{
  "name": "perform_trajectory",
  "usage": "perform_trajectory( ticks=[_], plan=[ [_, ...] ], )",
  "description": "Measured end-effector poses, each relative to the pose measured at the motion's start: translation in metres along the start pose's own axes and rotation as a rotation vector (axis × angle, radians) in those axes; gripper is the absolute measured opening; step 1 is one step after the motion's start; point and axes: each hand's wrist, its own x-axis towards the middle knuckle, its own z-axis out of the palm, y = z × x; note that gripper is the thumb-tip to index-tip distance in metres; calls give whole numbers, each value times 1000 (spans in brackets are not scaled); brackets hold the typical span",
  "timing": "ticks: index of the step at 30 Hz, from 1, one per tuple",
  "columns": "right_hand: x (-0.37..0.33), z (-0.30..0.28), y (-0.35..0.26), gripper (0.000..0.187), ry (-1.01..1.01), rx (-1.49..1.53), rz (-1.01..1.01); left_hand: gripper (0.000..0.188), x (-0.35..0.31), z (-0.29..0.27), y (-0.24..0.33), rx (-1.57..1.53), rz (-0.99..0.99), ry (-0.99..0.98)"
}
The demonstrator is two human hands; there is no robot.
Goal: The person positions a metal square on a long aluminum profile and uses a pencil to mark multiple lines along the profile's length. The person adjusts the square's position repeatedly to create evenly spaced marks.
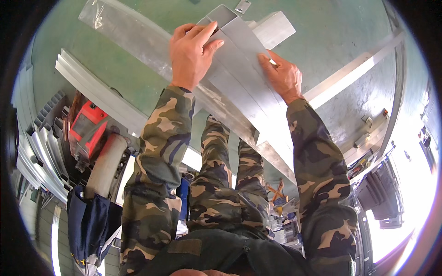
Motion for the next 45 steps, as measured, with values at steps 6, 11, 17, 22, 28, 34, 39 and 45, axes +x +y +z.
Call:
perform_trajectory(
  ticks=[6,11,17,22,28,34,39,45],
  plan=[
    [1,-1,1,70,26,4,-34,40,8,7,-4,-53,47,1],
    [3,-3,1,70,19,17,-55,39,12,6,-6,-66,64,-23],
    [2,-5,-1,68,-10,-24,-63,36,10,7,-7,-79,43,-43],
    [3,-6,1,68,-20,30,-57,36,12,9,-4,-120,32,-21],
    [-3,-6,-5,66,-36,5,-41,37,7,6,2,-169,-118,-53],
    [1,-7,-4,66,-46,-2,-29,38,12,6,-5,-89,13,-63],
    [2,-6,-4,67,-20,-26,-63,38,14,5,-4,-63,22,-76],
    [3,-6,-4,67,-39,-12,-50,37,17,4,-3,-34,36,-108]
  ],
)
